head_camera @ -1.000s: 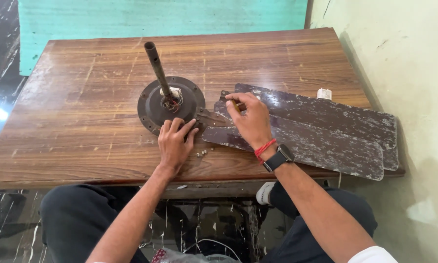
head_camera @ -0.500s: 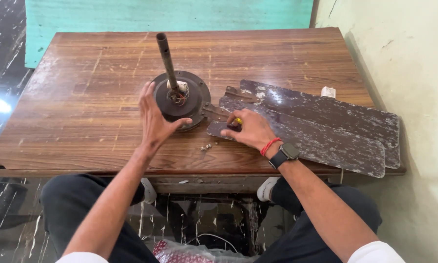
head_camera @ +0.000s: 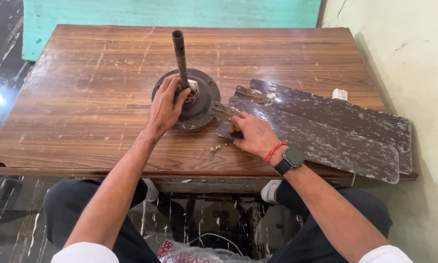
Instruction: The person attaches fan blades to the motor housing of an electric fan using a screwdriver. They align each blade, insert screws, and tighten them to secure the blades to the central hub.
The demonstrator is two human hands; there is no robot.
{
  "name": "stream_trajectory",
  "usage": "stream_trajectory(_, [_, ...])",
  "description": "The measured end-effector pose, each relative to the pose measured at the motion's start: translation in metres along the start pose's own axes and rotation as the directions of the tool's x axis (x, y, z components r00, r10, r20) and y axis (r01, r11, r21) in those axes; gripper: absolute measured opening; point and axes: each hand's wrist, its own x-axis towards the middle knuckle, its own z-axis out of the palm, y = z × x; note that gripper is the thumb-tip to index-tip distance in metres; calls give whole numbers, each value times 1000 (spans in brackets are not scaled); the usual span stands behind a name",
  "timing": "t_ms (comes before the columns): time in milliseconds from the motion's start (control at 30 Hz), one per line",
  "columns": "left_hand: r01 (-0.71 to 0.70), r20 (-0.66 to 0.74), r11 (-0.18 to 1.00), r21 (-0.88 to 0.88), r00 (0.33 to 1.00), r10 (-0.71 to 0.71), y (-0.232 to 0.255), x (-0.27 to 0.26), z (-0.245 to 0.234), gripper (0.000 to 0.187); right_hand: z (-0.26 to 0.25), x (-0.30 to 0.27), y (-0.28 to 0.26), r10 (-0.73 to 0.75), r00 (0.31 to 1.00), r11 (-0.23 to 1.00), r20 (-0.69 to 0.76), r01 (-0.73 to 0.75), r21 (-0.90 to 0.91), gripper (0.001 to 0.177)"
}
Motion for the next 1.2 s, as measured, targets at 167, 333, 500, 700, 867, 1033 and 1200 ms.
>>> stream_trajectory(167, [-15,-26,1000,4,1000,15,-7,-2,3,29,-1,4,-5,-12,1000,999,13,11,40,29])
stream_trajectory(333, [27,-27,999,31,999,-26,-18,8,8,31,-17,6,-7,-15,999,998,-33,17,55,23])
stream_trajectory(500, [73,-73,996,54,995,-69,-32,10,20,27,-28,16,1,6,993,1000,-122,-8,-20,16])
stream_trajectory(700, [173,-185,985,27,969,-165,-35,2,30,28,-41,25,1,121,954,989,-273,-140,-53,22])
stream_trajectory(867, [247,-252,969,-4,937,-240,-26,-7,34,29,-40,35,4,70,891,988,-449,-124,-90,24])
stream_trajectory(1033, [269,-299,961,63,924,-239,-11,-13,37,29,-36,51,18,-36,821,991,-570,-44,-125,21])
stream_trajectory(1200, [297,-304,951,88,917,-258,6,-17,42,33,-26,62,38,166,892,980,-420,-196,-28,21])
